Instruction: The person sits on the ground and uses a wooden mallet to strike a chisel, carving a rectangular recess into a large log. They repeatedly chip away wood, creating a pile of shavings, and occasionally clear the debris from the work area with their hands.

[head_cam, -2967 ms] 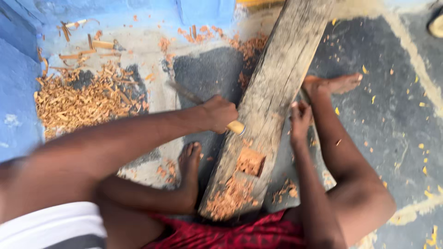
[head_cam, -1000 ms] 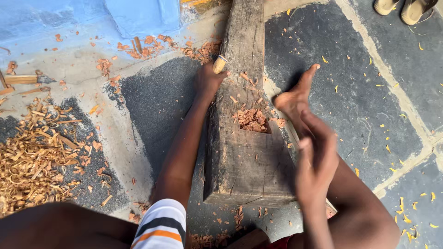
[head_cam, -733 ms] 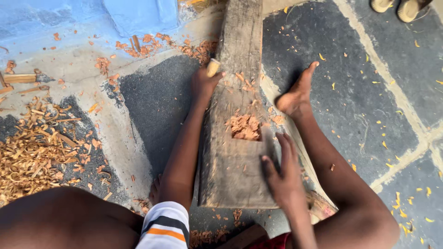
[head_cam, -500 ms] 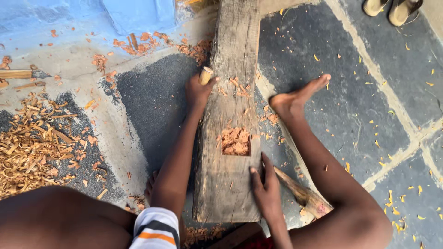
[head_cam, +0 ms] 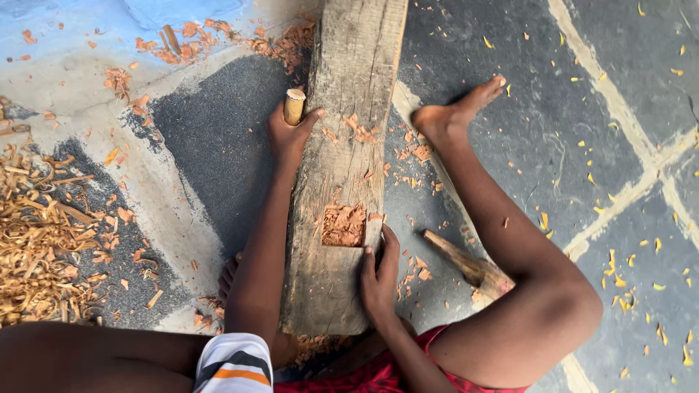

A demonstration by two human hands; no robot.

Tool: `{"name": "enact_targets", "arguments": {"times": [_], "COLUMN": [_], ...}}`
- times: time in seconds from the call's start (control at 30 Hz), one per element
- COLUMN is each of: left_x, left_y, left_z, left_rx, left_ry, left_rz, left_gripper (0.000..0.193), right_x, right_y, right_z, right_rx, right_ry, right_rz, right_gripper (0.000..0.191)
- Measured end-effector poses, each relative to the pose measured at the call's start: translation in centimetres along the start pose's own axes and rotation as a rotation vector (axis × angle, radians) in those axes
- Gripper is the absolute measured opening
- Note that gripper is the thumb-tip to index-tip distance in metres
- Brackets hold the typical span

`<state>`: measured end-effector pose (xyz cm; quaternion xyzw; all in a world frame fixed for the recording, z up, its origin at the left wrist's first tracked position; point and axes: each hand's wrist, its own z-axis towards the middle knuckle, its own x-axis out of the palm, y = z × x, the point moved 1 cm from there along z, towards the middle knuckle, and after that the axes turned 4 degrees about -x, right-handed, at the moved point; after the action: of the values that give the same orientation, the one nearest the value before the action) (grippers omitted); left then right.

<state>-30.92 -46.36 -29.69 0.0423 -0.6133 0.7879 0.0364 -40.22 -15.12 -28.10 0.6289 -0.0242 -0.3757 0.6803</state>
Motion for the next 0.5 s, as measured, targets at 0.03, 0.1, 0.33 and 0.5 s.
{"name": "enact_targets", "arguments": {"times": [0.03, 0.1, 0.33, 0.5], "left_x": [-0.1, -0.1, -0.1, 0.0], "left_y": [0.1, 0.6, 1.8, 1.6], "left_z": [0.0, -0.1, -0.4, -0.1], "left_rx": [0.004, -0.053, -0.079, -0.021], "left_ry": [-0.001, -0.003, -0.027, -0.044], "left_rz": [0.017, 0.054, 0.289, 0.36], "left_gripper": [0.054, 0.049, 0.034, 0.034], "right_x": [0.4, 0.9, 0.8, 1.0], "right_y": [0.1, 0.1, 0.1, -0.1], "right_z": [0.1, 0.3, 0.8, 0.9], "right_rx": [0.015, 0.052, 0.193, 0.257], "right_ry": [-0.011, 0.0, 0.052, 0.05], "right_rz": [0.035, -0.027, -0.216, -0.211], "right_gripper": [0.046, 0.046, 0.046, 0.048]}}
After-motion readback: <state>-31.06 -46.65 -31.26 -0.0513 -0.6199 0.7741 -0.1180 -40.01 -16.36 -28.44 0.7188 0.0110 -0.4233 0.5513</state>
